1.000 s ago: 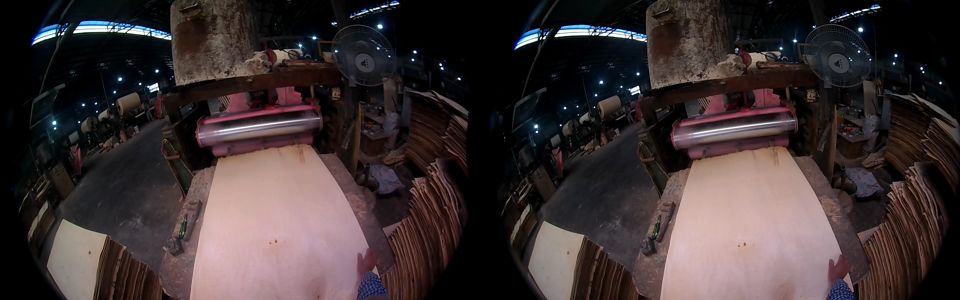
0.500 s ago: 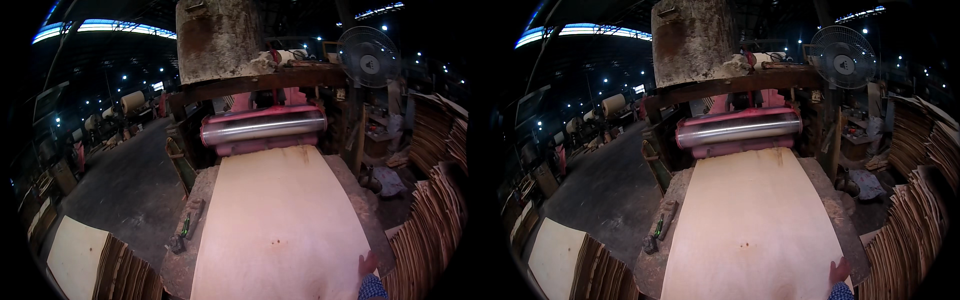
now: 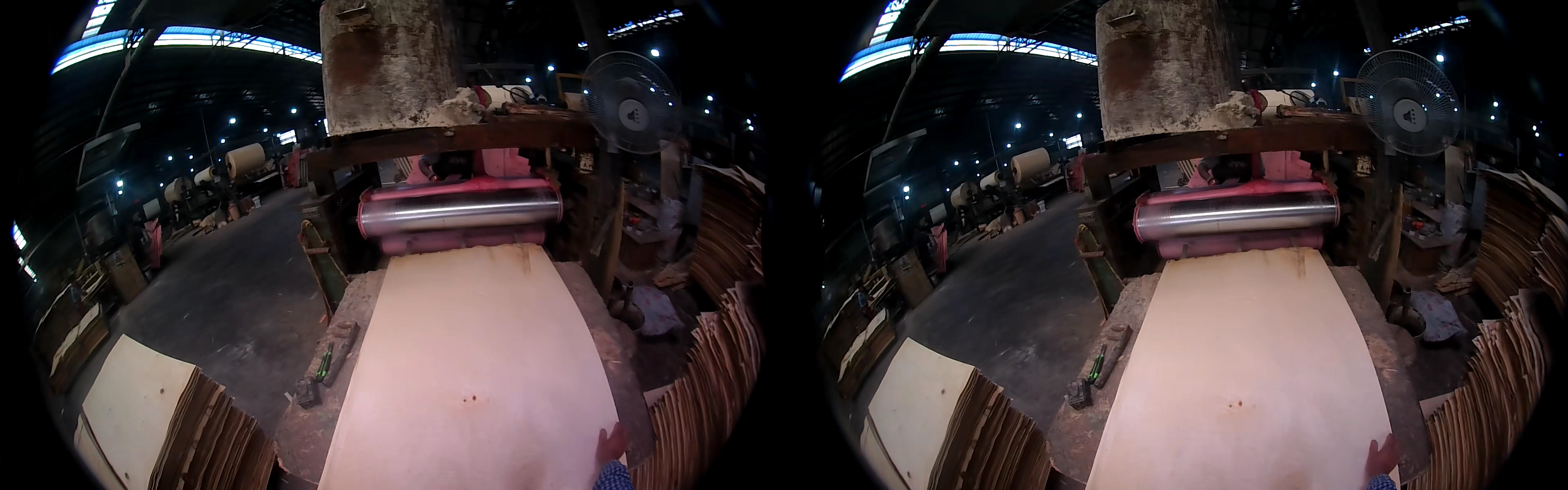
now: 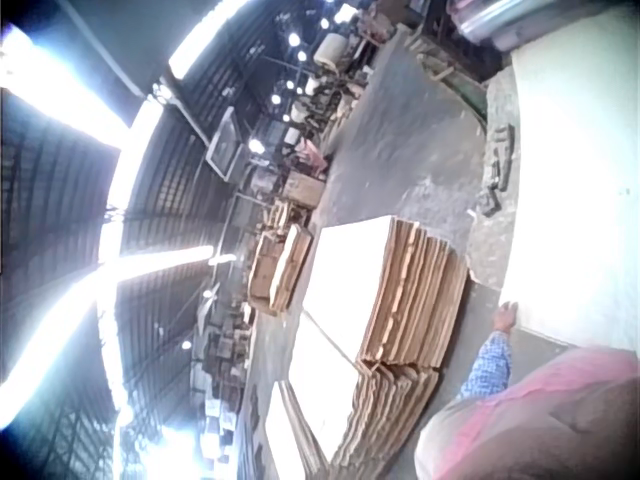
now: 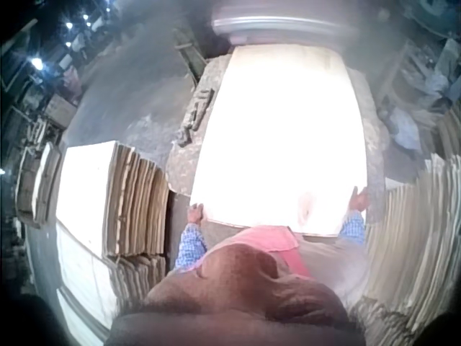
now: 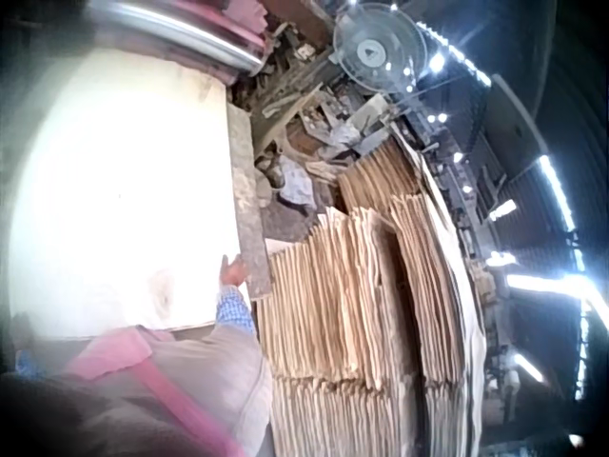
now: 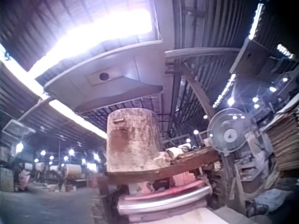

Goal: The person uses a metal pole to move an object near a large roller machine, then picks up plywood sheets from a stack and feeds them one by one into the rollers by hand.

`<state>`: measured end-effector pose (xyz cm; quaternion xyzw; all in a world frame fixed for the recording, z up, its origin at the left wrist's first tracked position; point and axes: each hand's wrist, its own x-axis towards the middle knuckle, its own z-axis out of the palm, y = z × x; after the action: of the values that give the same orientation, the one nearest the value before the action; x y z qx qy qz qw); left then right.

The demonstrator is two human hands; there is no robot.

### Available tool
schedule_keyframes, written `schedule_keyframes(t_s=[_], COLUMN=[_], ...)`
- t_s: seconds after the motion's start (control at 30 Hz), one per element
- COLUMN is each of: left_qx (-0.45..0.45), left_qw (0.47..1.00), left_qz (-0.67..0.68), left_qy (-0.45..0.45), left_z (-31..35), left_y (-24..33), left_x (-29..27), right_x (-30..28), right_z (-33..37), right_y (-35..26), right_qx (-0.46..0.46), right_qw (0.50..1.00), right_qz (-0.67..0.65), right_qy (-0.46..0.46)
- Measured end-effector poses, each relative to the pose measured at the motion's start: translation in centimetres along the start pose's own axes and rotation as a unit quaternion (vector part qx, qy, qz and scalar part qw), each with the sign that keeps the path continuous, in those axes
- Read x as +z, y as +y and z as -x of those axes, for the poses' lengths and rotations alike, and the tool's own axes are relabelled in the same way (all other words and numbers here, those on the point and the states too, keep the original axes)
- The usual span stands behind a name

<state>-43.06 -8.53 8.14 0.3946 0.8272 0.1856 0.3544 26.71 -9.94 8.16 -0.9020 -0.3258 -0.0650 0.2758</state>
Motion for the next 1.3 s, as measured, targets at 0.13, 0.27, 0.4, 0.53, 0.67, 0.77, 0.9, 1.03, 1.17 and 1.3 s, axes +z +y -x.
schedule_keyframes(t_s=[0.13,0.27,0.4,0.53,0.67,0.77,0.9,1.03,1.17,1.3], left_qx=[0.004,-0.001,0.015,0.034,0.043,0.042,0.043,0.043,0.030,0.016], left_qw=[1.000,1.000,0.999,0.998,0.998,0.998,0.998,0.998,0.999,0.999], left_qz=[-0.017,-0.026,-0.024,0.048,0.037,0.041,0.030,0.021,0.030,0.032], left_qy=[0.010,0.005,0.016,0.021,0.027,0.023,0.028,0.033,0.028,0.025], left_z=[-1.0,-0.7,-1.6,-3.8,-4.3,-4.0,-4.4,-4.5,-4.1,-3.6], left_y=[-1.2,-0.6,-1.5,-4.4,-5.0,-4.7,-5.1,-5.4,-5.0,-4.2], left_x=[0.6,0.5,1.1,2.4,2.7,2.5,2.7,2.8,2.7,2.3], right_x=[0.3,-0.4,-0.2,-0.5,-0.8,-1.1,-0.9,-1.6,-1.8,-1.4], right_z=[-0.2,-0.2,-0.2,-0.2,-0.2,-0.1,-0.2,-0.1,-0.1,-0.1], right_y=[0.2,-0.3,-0.1,-0.8,-1.1,-1.2,-1.0,-1.7,-1.8,-1.6], right_qx=[0.001,0.017,0.026,0.031,0.035,0.032,0.031,0.042,0.039,0.039], right_qw=[1.000,1.000,1.000,0.999,0.999,0.999,0.999,0.998,0.998,0.999], right_qz=[0.016,0.013,0.015,0.011,0.024,0.024,0.021,0.011,0.009,0.004], right_qy=[0.002,-0.012,-0.005,-0.013,-0.016,-0.019,-0.022,-0.035,-0.038,-0.037])
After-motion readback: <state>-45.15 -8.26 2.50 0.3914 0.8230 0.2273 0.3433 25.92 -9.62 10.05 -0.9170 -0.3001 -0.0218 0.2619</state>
